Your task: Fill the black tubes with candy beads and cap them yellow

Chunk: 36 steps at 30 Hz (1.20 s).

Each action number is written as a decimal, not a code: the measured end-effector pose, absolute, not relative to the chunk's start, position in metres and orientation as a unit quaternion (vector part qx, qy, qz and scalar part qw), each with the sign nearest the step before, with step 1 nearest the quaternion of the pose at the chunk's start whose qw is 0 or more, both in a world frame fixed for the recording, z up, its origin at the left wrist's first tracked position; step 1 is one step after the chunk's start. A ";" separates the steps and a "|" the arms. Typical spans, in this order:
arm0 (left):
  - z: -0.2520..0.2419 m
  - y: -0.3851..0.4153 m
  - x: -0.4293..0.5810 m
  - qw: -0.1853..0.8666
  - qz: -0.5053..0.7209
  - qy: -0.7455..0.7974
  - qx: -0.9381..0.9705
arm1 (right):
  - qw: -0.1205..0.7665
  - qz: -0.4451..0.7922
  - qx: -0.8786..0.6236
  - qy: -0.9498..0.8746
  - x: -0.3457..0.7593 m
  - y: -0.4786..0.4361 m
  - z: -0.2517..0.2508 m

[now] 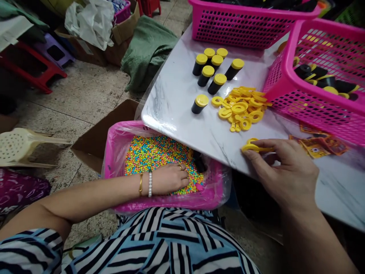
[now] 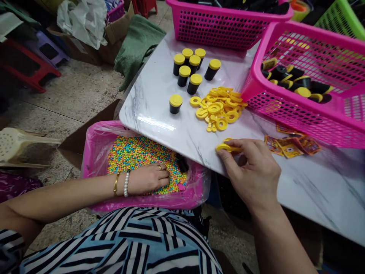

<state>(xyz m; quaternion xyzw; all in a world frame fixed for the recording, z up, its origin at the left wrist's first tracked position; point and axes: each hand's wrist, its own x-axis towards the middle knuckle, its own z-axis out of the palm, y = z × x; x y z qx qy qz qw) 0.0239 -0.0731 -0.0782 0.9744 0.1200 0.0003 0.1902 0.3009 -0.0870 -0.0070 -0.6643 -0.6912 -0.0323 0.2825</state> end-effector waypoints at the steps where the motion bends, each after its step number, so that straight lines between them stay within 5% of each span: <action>1: -0.080 -0.076 0.026 0.195 -0.004 0.109 0.975 | 0.287 -0.021 -0.667 -0.687 0.298 -0.087 -0.007; 8: -0.071 -0.063 0.019 0.497 0.091 0.218 0.835 | 0.343 0.098 -0.723 -0.592 0.298 -0.092 -0.004; 15: -0.041 -0.048 0.022 0.662 0.146 0.320 0.662 | 0.313 0.164 -0.755 -0.553 0.316 -0.080 0.007; 25: -0.001 -0.027 0.038 0.367 0.365 0.282 0.808 | 0.418 0.568 -0.619 -0.346 0.277 -0.073 0.015; 36: -0.011 -0.009 0.054 0.290 0.325 0.326 0.839 | 0.402 0.558 -0.600 -0.408 0.238 -0.052 0.013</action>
